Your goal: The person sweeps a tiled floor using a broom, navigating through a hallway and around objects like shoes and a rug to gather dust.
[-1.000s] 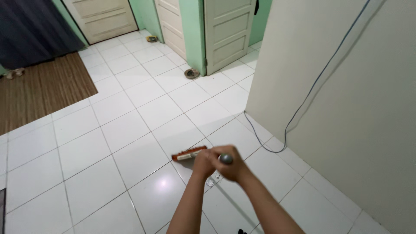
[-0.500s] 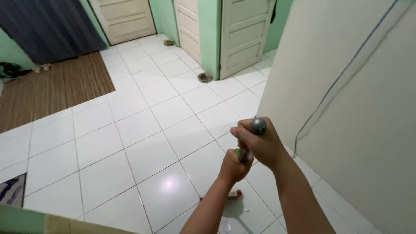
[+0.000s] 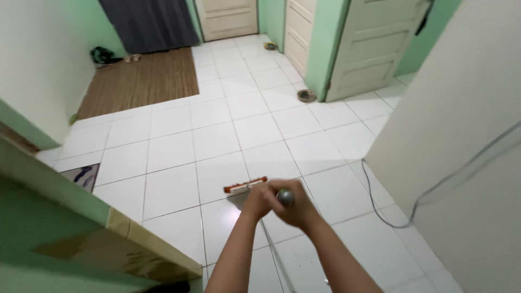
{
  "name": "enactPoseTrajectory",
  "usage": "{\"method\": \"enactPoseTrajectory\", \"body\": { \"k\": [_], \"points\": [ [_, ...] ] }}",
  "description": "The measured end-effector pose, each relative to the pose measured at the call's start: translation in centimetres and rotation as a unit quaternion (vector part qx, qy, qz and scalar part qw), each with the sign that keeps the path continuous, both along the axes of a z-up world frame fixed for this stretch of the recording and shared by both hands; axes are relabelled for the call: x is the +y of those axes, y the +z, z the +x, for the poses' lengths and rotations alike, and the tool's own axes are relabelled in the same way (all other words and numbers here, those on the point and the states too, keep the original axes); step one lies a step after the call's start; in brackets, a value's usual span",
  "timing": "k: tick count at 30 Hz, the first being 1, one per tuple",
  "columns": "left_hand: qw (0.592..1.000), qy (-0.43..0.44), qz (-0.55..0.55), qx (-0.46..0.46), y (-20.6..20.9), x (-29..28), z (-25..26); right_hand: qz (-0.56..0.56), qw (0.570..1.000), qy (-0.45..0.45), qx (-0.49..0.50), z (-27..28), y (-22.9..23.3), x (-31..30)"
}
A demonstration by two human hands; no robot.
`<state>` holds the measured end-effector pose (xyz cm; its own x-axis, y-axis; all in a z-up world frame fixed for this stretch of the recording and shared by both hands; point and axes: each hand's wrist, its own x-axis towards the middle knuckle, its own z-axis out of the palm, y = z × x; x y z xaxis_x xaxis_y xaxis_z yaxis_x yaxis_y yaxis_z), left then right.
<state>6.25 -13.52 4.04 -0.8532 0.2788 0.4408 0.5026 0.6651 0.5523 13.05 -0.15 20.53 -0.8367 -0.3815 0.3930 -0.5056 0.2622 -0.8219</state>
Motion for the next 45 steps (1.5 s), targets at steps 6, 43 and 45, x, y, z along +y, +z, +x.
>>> {"method": "enactPoseTrajectory", "body": {
  "k": [6, 43, 45],
  "points": [
    [0.93, 0.113, 0.095, -0.338, 0.1, 0.1, 4.2, -0.006, 0.99, 0.129, -0.059, 0.3, -5.1, 2.3],
    [0.908, 0.222, 0.11, -0.339, 0.9, -0.3, 19.3, 0.09, 0.967, 0.225, -0.076, 11.1, -3.2, 2.6],
    [0.91, 0.218, 0.084, -0.343, 0.8, -0.5, 20.2, 0.068, 0.962, 0.253, -0.077, 11.2, -3.7, 2.7]
  ]
}}
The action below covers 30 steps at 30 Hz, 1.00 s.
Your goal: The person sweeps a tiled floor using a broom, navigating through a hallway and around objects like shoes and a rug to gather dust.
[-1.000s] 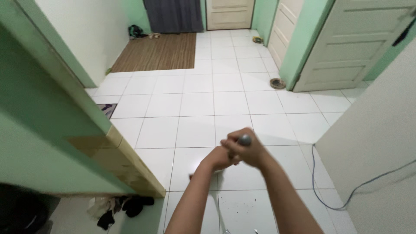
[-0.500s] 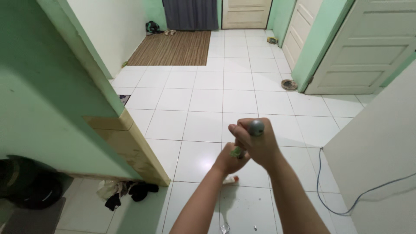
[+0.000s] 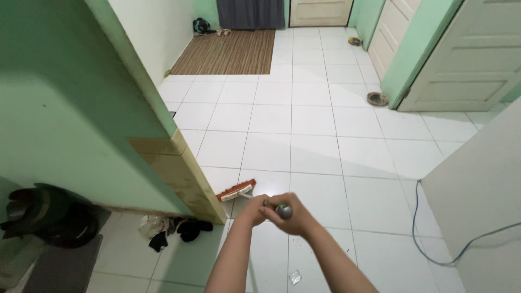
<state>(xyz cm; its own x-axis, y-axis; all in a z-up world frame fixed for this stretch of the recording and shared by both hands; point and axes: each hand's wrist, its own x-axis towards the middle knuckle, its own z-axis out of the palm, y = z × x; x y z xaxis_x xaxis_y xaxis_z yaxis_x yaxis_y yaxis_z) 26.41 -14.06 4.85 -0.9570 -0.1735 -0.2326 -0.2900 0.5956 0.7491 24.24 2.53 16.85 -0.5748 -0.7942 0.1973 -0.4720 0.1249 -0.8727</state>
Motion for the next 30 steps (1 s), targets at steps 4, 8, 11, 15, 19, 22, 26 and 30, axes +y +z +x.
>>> {"method": "enactPoseTrajectory", "body": {
  "k": [4, 8, 11, 15, 19, 22, 26, 30],
  "points": [
    [0.998, -0.027, 0.013, -0.056, 5.2, 1.8, 0.9, 0.016, 1.0, 0.017, 0.007, -0.7, 1.9, 0.4],
    [0.996, -0.094, -0.002, -0.011, 9.1, 4.7, 2.1, -0.012, 0.999, 0.021, 0.032, -0.8, 6.5, 2.8],
    [0.99, -0.127, 0.042, 0.046, 9.8, 6.8, 3.2, -0.007, 0.996, 0.036, -0.076, 0.2, 9.8, 4.3],
    [0.955, -0.161, 0.038, 0.246, 9.0, 9.2, 5.4, -0.044, 0.992, 0.014, -0.114, 3.1, 13.1, 5.8],
    [0.943, -0.169, -0.014, 0.286, 8.9, 10.1, 5.4, -0.097, 0.987, -0.031, -0.123, 6.3, 15.1, 6.3],
    [0.929, -0.187, -0.036, 0.318, 9.0, 9.9, 5.3, -0.148, 0.986, -0.041, -0.071, 7.3, 15.5, 7.2],
    [0.902, -0.226, -0.097, 0.354, 8.3, 7.9, 4.9, -0.13, 0.986, -0.097, -0.028, 8.3, 11.3, 6.1],
    [0.978, -0.137, -0.033, 0.154, 5.5, 6.3, 5.9, -0.072, 0.989, -0.115, 0.055, 9.4, 5.3, 4.5]
  ]
}}
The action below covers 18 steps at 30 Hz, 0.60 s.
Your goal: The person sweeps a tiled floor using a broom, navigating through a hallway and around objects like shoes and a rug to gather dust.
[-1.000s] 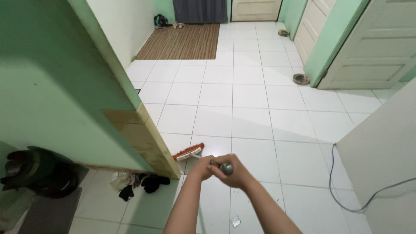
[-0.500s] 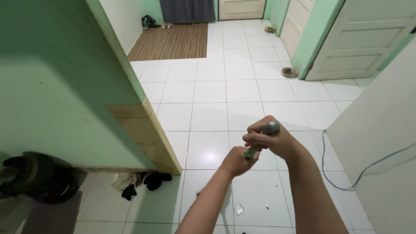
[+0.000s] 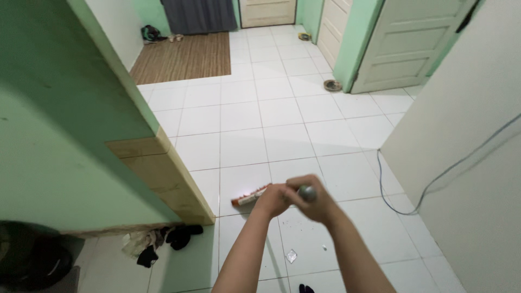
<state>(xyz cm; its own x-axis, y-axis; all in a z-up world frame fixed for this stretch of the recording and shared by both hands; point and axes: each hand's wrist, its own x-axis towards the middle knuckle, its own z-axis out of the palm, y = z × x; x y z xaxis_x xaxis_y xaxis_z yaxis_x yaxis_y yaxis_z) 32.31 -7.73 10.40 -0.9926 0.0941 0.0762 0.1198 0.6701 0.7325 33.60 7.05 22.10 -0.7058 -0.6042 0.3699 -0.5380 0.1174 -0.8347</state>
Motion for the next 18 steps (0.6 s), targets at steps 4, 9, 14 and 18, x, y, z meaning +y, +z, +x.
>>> {"method": "enactPoseTrajectory", "body": {
  "k": [4, 9, 14, 18],
  "points": [
    [0.99, -0.023, 0.086, -0.107, -1.6, 0.9, -0.2, 0.044, 0.999, 0.012, -0.021, 0.5, -2.2, 1.0],
    [0.993, -0.08, 0.016, -0.089, -1.0, 3.7, -1.4, 0.054, 0.997, -0.001, -0.048, -0.7, 0.7, 3.4],
    [0.986, -0.118, 0.118, -0.02, 1.3, 7.9, -0.9, -0.025, 0.993, 0.002, -0.117, -0.6, 5.9, 6.4],
    [0.965, -0.156, 0.181, 0.108, 2.1, 11.3, -0.5, -0.002, 0.989, -0.042, -0.145, -0.9, 8.8, 8.7]
  ]
}}
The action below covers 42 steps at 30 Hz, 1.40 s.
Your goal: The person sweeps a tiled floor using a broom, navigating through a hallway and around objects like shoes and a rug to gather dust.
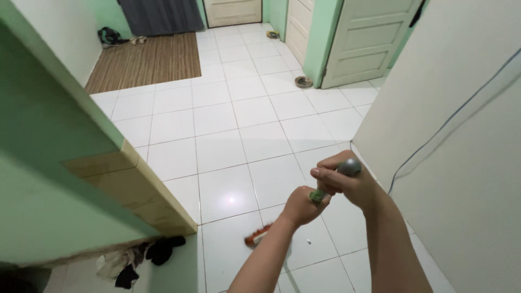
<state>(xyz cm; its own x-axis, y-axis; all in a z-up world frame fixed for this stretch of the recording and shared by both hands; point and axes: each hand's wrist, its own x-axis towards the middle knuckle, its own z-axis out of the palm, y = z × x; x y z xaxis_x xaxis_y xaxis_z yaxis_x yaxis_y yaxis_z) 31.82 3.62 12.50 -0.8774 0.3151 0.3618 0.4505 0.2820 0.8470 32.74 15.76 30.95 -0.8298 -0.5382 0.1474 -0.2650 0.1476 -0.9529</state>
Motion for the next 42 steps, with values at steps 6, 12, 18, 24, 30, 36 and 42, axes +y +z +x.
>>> {"method": "enactPoseTrajectory", "body": {
  "k": [6, 12, 18, 24, 30, 36, 42],
  "points": [
    [1.0, 0.016, -0.004, -0.009, 2.0, 4.3, -1.6, -0.092, 0.995, -0.022, 0.006, -1.3, 2.0, 3.4],
    [0.996, -0.01, -0.052, 0.074, 0.7, 7.4, -7.9, -0.125, 0.987, -0.078, 0.066, -3.8, 0.6, 7.0],
    [0.991, 0.029, -0.126, 0.036, -6.1, 8.1, -13.3, 0.056, 0.969, -0.136, 0.199, -7.2, -8.9, 7.9],
    [0.989, -0.01, -0.048, -0.138, -7.1, 11.3, -13.3, 0.038, 0.975, -0.14, 0.166, -7.2, -11.4, 11.7],
    [0.984, -0.046, -0.105, -0.134, -0.6, 14.9, -12.4, 0.014, 0.981, -0.182, 0.069, -8.5, -3.6, 14.9],
    [0.996, -0.03, 0.032, -0.083, 1.3, 18.9, -9.1, -0.026, 0.978, -0.206, 0.013, -7.5, 1.0, 16.4],
    [0.991, -0.048, 0.074, 0.105, 3.4, 19.9, -9.6, -0.15, 0.957, -0.241, 0.065, -5.8, 2.2, 16.8]
  ]
}}
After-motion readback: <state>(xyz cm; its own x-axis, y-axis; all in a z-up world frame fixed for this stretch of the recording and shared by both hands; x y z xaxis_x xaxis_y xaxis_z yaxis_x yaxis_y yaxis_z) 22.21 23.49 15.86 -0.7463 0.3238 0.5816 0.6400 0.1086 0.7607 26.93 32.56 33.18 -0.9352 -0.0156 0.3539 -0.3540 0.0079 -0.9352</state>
